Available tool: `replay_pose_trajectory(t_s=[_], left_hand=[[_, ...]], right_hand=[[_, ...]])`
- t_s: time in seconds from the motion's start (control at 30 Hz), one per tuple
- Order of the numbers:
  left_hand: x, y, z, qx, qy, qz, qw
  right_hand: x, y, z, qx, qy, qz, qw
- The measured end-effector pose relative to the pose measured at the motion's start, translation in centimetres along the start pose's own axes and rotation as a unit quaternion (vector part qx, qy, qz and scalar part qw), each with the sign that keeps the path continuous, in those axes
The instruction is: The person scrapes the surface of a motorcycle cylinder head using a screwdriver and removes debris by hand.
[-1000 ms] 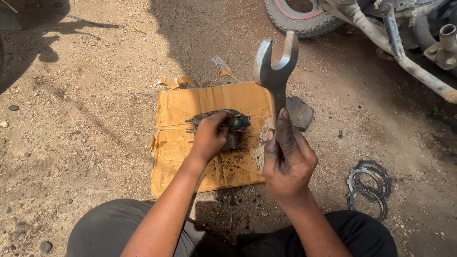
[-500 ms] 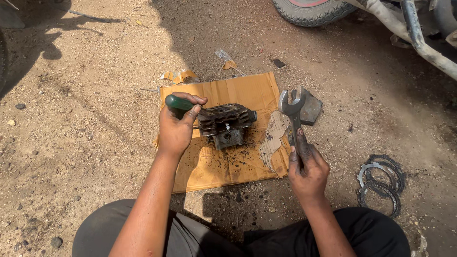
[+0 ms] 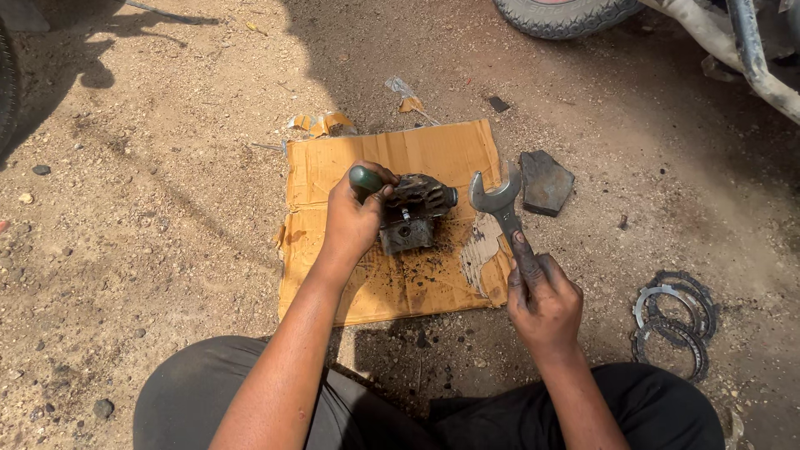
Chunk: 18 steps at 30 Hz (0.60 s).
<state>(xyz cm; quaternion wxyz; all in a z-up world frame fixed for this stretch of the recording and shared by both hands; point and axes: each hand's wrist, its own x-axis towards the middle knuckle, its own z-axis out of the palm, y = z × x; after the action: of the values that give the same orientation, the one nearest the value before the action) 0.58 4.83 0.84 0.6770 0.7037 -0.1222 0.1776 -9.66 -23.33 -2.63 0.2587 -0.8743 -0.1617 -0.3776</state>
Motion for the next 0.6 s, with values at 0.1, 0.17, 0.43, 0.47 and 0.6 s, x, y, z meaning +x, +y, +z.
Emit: replay_pose_trajectory(t_s=[0.1,0.17,0.43,0.47,0.6], left_hand=[[-0.5,1.4,0.4,0.119,-0.023,0.044,0.992],[-0.9,2.2,0.6,0.175,-0.037,0.078,0.981],[-1.3,2.3,2.0,0.191,-0.074,0.173,0.963],[-1.2,1.9,2.0,0.19,-0.075,0.164,0.965],[-0.6,0.7,2.6,0.237,-0.095,0.096,0.962]], right_hand=[[0.4,-0.4,-0.5,-0.011,0.002,-0.01,1.0],[1.1,-1.0,-0.7,-0.012,-0.01,-0.001,1.0],[4.3,-6.9,-2.7,0.131,0.092,0.006,0.987],[3.9,-7.8,-2.2,0.141,0.101,-0.017,0.985],[4.5,-9.4,0.2,-0.051,-0.109,0.008,0.993]])
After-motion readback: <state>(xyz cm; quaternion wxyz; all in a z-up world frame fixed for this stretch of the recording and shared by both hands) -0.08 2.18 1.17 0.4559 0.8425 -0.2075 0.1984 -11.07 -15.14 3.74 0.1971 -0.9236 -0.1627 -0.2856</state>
